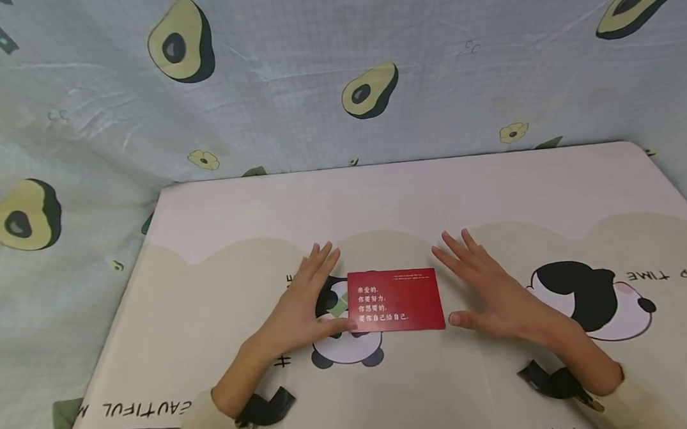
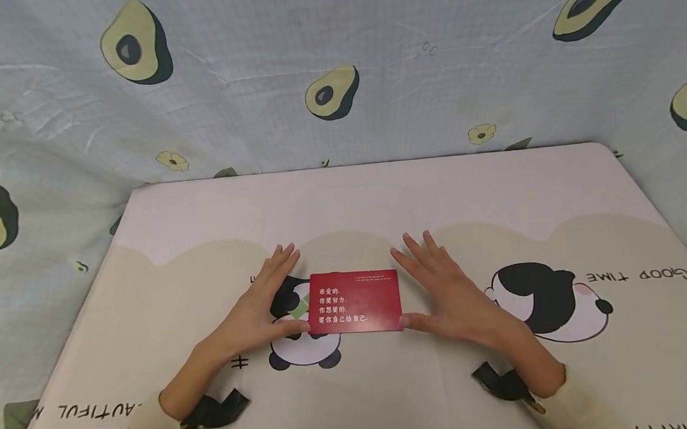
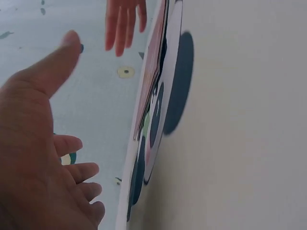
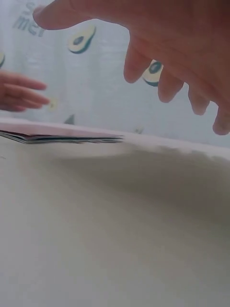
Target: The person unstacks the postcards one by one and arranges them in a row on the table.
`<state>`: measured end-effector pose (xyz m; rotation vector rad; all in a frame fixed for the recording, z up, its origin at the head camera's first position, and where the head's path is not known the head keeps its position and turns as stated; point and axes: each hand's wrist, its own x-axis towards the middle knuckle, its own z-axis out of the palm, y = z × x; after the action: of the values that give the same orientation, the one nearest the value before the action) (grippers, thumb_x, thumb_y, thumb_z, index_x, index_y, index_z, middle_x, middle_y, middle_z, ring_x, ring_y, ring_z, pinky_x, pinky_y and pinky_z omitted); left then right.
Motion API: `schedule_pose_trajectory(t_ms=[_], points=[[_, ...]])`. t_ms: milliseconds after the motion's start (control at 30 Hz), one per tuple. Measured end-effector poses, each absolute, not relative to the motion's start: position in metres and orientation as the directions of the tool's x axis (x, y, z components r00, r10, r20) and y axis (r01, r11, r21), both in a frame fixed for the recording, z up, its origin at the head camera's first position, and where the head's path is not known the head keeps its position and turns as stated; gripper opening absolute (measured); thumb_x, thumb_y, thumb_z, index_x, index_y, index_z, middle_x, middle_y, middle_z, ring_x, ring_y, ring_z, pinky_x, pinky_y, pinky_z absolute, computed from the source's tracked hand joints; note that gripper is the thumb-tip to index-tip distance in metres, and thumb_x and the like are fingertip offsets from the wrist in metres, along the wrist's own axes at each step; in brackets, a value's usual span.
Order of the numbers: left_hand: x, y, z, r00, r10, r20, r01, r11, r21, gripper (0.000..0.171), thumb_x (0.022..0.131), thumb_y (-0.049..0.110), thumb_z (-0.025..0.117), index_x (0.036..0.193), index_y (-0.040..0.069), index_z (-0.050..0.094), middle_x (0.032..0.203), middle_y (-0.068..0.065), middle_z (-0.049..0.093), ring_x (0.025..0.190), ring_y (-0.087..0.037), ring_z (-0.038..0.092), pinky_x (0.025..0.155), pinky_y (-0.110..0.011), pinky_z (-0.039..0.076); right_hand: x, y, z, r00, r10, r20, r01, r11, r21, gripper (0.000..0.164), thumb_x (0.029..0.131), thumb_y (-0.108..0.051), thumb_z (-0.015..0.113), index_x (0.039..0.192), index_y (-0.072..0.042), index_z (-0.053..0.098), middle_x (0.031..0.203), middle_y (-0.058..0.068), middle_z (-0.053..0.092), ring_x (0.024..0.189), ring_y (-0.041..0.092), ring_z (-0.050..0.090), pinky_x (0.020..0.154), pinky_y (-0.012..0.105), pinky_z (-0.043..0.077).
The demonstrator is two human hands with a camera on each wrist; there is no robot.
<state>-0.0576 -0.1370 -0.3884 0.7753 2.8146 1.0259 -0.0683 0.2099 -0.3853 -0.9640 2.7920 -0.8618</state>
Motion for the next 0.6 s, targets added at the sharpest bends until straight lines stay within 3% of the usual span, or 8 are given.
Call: schedule_pose_trajectory(t_ms=[100, 267, 433, 600], points=[[-0.056, -0.133, -0.392, -0.866, 0.482, 0.129, 0.44, 0.615, 0.655, 0.103, 0.069, 0.042, 0.08, 0.151, 0.01, 0.026, 0.157, -0.007, 0.02, 0.145, -0.024, 0.009, 0.109, -0.053, 0.026, -0.065, 0.203, -0.387, -0.807, -0.581, 0.107, -0.53, 0.634, -0.563, 0.094, 0.076, -0.04, 0.076, 0.153, -0.023, 0.025, 0.158, 0.006, 0.015, 0.144, 0.033, 0.003, 0.099, 0.068, 0.03], [-0.054, -0.129, -0.4, -0.867, 0.484, 0.118, 0.413, 0.564, 0.715, 0.103, 0.069, 0.039, 0.082, 0.151, 0.012, 0.027, 0.157, -0.002, 0.022, 0.144, -0.02, 0.012, 0.105, -0.051, 0.035, -0.059, 0.193, -0.392, -0.826, -0.56, 0.059, -0.481, 0.647, -0.591, 0.094, 0.076, -0.046, 0.076, 0.152, -0.022, 0.026, 0.157, 0.006, 0.021, 0.143, 0.032, 0.011, 0.091, 0.058, 0.046], [-0.053, -0.127, -0.409, -0.853, 0.511, 0.112, 0.421, 0.543, 0.726, 0.106, 0.067, 0.039, 0.085, 0.151, 0.011, 0.027, 0.156, -0.002, 0.024, 0.144, -0.02, 0.012, 0.111, -0.047, 0.026, -0.056, 0.189, -0.4, -0.827, -0.557, 0.08, -0.497, 0.656, -0.568, 0.098, 0.071, -0.053, 0.077, 0.15, -0.02, 0.03, 0.154, 0.007, 0.025, 0.142, 0.032, 0.015, 0.093, 0.058, 0.044], [-0.054, -0.126, -0.416, -0.813, 0.561, 0.156, 0.523, 0.586, 0.619, 0.111, 0.064, 0.046, 0.085, 0.15, 0.007, 0.028, 0.154, -0.007, 0.027, 0.144, -0.024, 0.012, 0.116, -0.042, 0.014, -0.055, 0.188, -0.408, -0.814, -0.564, 0.136, -0.532, 0.632, -0.563, 0.101, 0.066, -0.053, 0.081, 0.148, -0.018, 0.035, 0.152, 0.008, 0.027, 0.141, 0.032, 0.016, 0.098, 0.062, 0.037]])
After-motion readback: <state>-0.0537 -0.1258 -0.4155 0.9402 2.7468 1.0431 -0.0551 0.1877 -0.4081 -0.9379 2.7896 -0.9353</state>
